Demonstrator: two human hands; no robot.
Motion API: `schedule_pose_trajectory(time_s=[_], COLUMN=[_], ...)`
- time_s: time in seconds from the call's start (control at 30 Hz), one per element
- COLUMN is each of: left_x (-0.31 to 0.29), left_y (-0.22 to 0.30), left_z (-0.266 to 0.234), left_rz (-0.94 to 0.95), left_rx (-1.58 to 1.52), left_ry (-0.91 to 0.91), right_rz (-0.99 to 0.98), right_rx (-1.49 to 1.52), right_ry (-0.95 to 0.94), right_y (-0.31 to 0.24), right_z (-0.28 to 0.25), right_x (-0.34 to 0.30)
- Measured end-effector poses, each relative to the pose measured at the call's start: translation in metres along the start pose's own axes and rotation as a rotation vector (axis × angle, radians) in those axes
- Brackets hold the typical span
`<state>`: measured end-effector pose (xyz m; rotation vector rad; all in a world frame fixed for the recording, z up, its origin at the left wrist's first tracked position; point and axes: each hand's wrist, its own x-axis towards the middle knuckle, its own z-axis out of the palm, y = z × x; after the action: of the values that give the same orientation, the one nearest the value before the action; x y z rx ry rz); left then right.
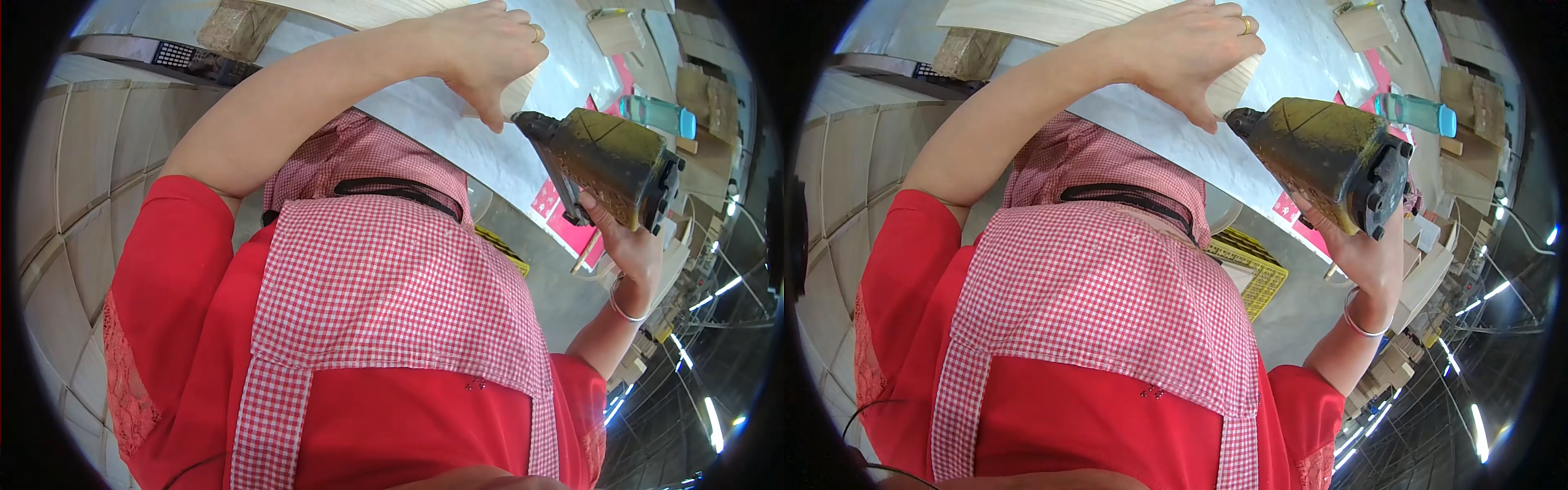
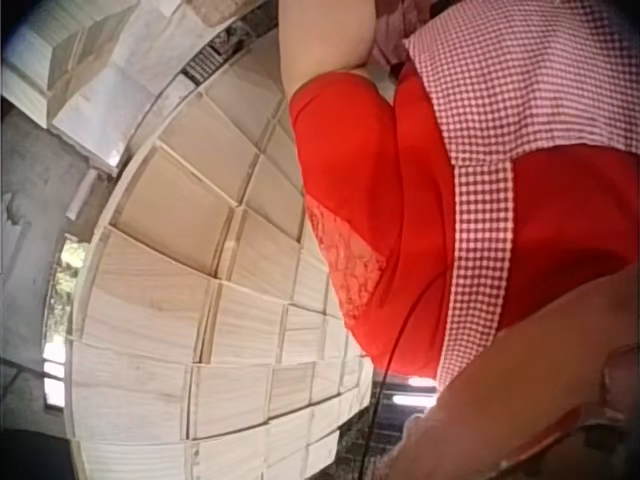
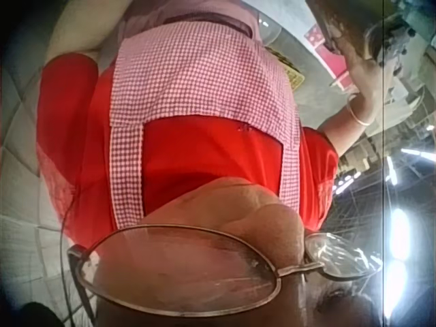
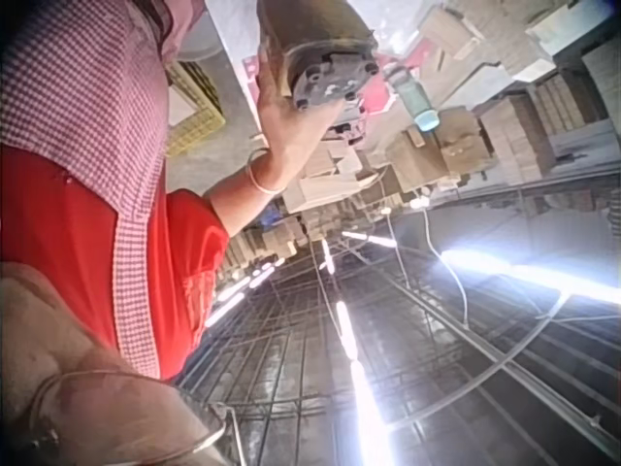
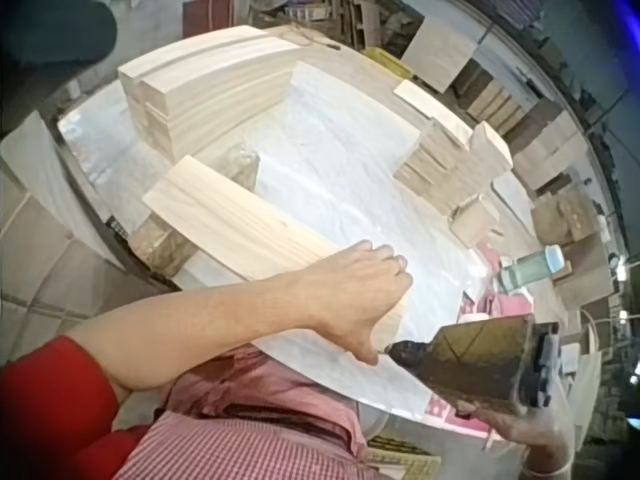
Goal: Assemble small wooden boxes by gluing edges and securing them with a pneumatic nail gun.
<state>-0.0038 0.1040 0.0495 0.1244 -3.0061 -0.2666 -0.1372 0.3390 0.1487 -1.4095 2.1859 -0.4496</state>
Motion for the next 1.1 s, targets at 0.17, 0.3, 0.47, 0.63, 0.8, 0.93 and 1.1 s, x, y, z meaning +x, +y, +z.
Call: schedule_pose_trajectory(time_s=[0.17, 0.3, 0.47, 0.63, 0.8, 0.93, 1.1], left_x=[0.003, 0.001, -0.003, -0.004, -0.003, -0.002, -0.002], left_y=[-0.020, -0.013, -0.008, -0.010, -0.010, -0.010, -0.010], left_z=[0.013, -0.005, 0.030, 0.037, 0.033, 0.033, 0.035], left_rz=[0.191, 0.173, 0.065, 0.036, 0.027, 0.025, 0.026], left_rx=[-0.380, -0.326, -0.127, -0.159, -0.153, -0.162, -0.175], left_ry=[0.078, 0.004, 0.227, 0.229, 0.171, 0.155, 0.159], right_rz=[-0.041, -0.043, -0.132, -0.041, -0.014, -0.030, -0.042], right_rx=[-0.050, -0.165, -0.245, -0.008, -0.013, -0.004, 0.032], right_ry=[-0.027, -0.020, -0.042, 0.086, 0.082, 0.079, 0.077], right_y=[0.000, -0.002, -0.005, -0.002, 0.002, 0.001, 0.005], right_z=[-0.004, -0.007, -0.015, -0.018, -0.021, -0.021, -0.022], right_x=[0.005, 0.005, 0.016, 0.033, 0.049, 0.054, 0.060])
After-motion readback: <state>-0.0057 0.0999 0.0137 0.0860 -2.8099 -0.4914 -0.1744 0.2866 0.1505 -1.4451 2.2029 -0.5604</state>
